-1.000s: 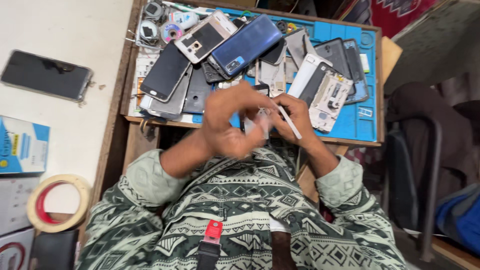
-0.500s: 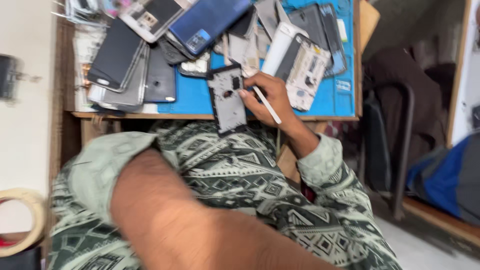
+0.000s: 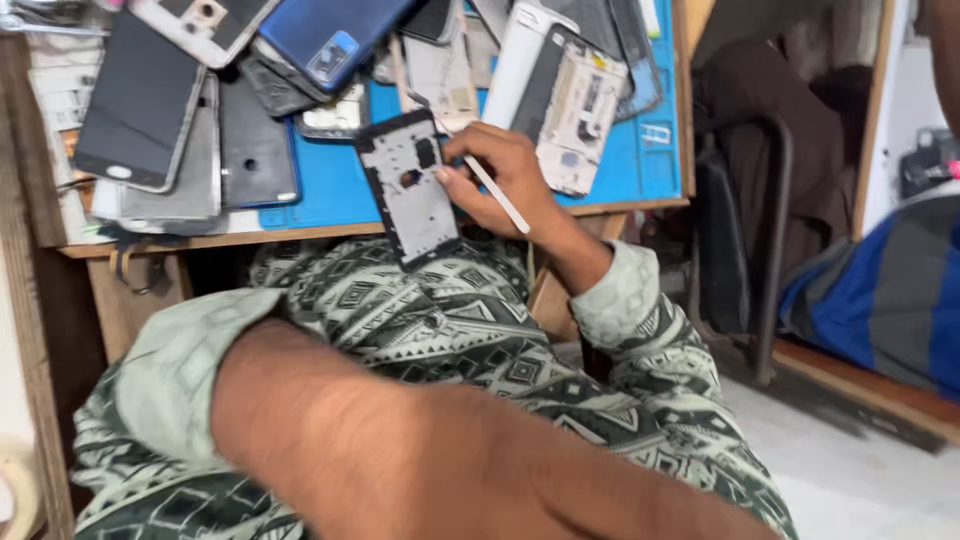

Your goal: The person uses a small metal tool to pry and scrape the interior of a disassembled smartphone chassis. They repeatedly work along the edges and around internal cutouts, occasionally rotating the device to access different areas.

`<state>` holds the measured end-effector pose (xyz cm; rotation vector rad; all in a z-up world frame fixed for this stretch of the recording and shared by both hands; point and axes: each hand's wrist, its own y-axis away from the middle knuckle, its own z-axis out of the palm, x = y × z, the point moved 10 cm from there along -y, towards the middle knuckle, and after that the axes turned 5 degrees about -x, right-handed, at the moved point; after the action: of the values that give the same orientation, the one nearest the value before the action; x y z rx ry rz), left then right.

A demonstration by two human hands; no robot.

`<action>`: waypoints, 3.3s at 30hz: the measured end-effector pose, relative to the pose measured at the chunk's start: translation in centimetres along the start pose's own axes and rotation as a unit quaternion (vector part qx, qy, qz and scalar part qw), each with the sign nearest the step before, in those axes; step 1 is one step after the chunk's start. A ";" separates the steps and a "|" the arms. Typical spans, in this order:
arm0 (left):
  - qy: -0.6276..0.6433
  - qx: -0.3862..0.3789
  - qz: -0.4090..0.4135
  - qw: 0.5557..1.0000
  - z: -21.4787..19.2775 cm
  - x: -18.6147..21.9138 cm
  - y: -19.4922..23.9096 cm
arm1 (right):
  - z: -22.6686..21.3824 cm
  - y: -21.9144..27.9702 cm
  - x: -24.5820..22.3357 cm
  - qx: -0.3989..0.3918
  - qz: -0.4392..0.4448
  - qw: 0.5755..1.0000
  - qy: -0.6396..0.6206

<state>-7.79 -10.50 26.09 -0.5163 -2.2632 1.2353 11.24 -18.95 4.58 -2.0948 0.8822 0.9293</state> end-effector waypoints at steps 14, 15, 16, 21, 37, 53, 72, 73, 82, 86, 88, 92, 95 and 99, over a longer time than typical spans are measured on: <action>-0.003 0.000 -0.073 0.997 2.1 -1.4 -0.3 | 0.6 0.4 0.8 -0.005 0.012 1.000 0.024; -0.005 -0.006 -0.079 0.997 2.3 -1.5 -0.4 | 0.8 0.4 1.0 -0.004 0.020 0.999 0.025; -0.002 -0.018 -0.077 0.997 2.4 -1.6 -0.6 | 0.8 0.4 0.9 -0.006 0.019 0.999 0.027; 0.014 -0.082 -0.050 0.995 2.9 -2.2 -2.7 | 0.3 0.5 0.6 0.000 0.008 0.999 0.033; -0.376 0.060 -0.337 0.861 -8.7 -10.1 10.2 | 0.7 0.0 -0.4 -0.053 0.013 0.999 -0.007; -0.093 0.258 -0.498 0.823 -5.6 -14.0 23.3 | 0.3 0.1 -1.7 0.018 -0.011 0.998 0.053; -0.014 0.248 -0.558 0.791 -5.2 -16.7 27.3 | -2.6 1.2 -0.1 0.106 -0.021 0.990 -0.087; -0.013 0.245 -0.559 0.792 -5.1 -17.1 27.5 | -2.5 1.1 0.1 0.102 -0.023 0.991 -0.078; 0.060 0.305 -0.528 0.790 -5.4 -17.8 28.4 | -1.8 1.3 -0.4 0.082 -0.040 0.996 0.005; 0.013 0.257 -0.576 0.776 -5.1 -17.5 27.7 | -2.0 1.2 -1.1 0.089 -0.044 0.995 0.017; -0.007 0.239 -0.585 0.775 -5.2 -17.4 27.4 | -1.9 1.1 -1.3 0.089 -0.045 0.995 0.019; 0.019 0.251 -0.570 0.782 -5.2 -17.4 27.0 | -2.0 1.0 -1.6 0.081 -0.056 0.995 0.028; 0.022 0.255 -0.567 0.783 -5.0 -17.3 27.1 | -1.9 1.1 -1.9 0.076 -0.069 0.994 0.042; 0.024 0.260 -0.564 0.783 -5.2 -17.3 27.2 | -1.9 1.0 -2.0 0.076 -0.054 0.992 0.083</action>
<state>11.50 -2.54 0.98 0.8994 -1.5193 1.0173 10.02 -20.39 6.89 -2.0863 0.8861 0.6181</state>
